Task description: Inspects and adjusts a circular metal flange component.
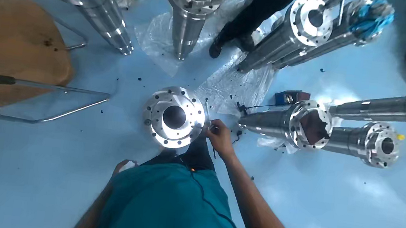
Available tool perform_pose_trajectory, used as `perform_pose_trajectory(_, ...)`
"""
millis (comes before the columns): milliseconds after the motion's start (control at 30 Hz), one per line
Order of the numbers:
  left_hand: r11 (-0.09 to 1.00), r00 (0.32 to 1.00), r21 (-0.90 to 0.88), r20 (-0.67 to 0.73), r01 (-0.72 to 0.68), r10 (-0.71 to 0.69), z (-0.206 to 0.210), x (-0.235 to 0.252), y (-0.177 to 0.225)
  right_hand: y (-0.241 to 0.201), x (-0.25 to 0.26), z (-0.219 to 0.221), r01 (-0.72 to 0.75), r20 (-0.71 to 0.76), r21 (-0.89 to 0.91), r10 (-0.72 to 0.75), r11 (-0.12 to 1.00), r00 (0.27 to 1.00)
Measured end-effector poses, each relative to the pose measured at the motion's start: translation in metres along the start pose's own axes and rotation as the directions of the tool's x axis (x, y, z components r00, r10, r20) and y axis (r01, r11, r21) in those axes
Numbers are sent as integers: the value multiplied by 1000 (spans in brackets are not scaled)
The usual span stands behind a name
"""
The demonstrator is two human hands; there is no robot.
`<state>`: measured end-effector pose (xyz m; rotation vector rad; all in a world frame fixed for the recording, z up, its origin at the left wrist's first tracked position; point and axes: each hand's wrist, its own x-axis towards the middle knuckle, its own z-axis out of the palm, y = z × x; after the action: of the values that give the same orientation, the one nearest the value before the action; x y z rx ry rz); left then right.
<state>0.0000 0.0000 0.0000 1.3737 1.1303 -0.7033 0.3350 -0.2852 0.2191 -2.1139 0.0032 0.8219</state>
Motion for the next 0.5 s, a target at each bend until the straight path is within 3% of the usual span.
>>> perform_pose_trajectory(100, 994, 995, -37, -16, -102, 102, -7, -42, 48, 3, 5, 3, 42, 28, -28, -41, 999, 999)
perform_pose_trajectory(233, 996, 996, -84, -76, 43, -49, -11, -67, 105, 4, 10, 8, 75, 58, -111, -69, 991, 996)
perform_pose_trajectory(367, 996, 989, -52, -129, 71, -77, -14, -75, 133, 15, 19, 16, 166, 74, -132, -158, 977, 985)
perform_pose_trajectory(500, 988, 986, -139, -143, 62, -82, -12, -79, 148, 13, 21, 20, 222, 85, -159, -211, 962, 974)
